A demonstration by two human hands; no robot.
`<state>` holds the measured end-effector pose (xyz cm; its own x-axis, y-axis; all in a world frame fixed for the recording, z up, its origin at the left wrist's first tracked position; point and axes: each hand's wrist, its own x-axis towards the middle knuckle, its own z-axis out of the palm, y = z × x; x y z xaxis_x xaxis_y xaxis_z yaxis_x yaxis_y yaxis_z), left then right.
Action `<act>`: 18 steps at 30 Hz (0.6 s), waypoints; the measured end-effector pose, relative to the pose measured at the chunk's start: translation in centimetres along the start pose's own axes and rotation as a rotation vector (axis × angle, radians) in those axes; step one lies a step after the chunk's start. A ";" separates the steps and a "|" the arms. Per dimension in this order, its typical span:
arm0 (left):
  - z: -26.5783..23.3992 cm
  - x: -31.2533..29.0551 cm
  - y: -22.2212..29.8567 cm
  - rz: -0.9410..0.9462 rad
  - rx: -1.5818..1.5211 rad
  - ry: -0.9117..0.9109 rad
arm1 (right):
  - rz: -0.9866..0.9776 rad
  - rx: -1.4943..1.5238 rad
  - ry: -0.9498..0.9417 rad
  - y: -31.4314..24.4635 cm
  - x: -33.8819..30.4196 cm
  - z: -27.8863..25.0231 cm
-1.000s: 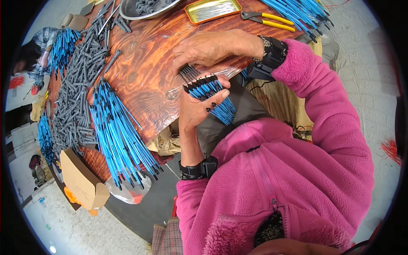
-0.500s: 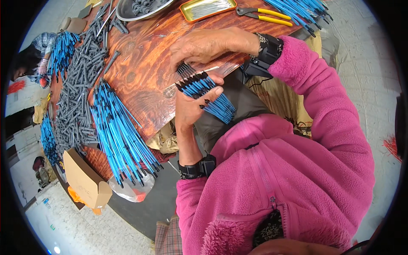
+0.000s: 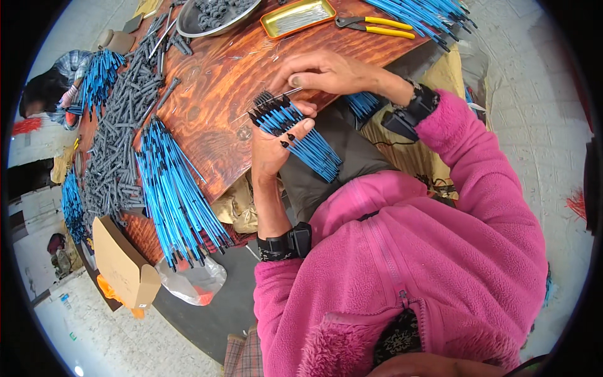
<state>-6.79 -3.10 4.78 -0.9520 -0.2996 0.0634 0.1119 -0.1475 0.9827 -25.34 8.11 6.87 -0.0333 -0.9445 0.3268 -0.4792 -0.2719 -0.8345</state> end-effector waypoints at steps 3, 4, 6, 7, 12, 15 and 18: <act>-0.1 -0.1 0.2 -0.027 0.025 0.015 | 0.117 0.243 0.033 -1.3 -1.7 1.1; -0.1 -0.2 0.3 -0.055 0.042 0.027 | 0.176 0.367 0.050 -1.6 -2.0 1.4; 0.0 -0.2 0.4 -0.082 0.061 0.040 | 0.158 0.374 0.062 -1.9 -2.2 1.8; 0.0 -0.1 0.4 -0.046 0.050 0.030 | 0.143 0.382 0.075 -2.0 -2.3 2.0; 0.3 0.0 0.6 0.015 0.042 0.012 | 0.138 0.393 0.182 -2.5 -2.2 3.4; 0.4 0.0 0.8 0.016 0.050 0.010 | 0.093 0.282 0.273 -2.1 -1.6 4.1; 0.4 -0.4 1.0 0.036 0.054 0.012 | 0.053 0.197 0.312 -2.3 -1.6 4.8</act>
<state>-6.36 -2.78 5.83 -0.9441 -0.3152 0.0967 0.1296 -0.0851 0.9879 -20.00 9.40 6.13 -0.3340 -0.8646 0.3755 -0.2927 -0.2835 -0.9132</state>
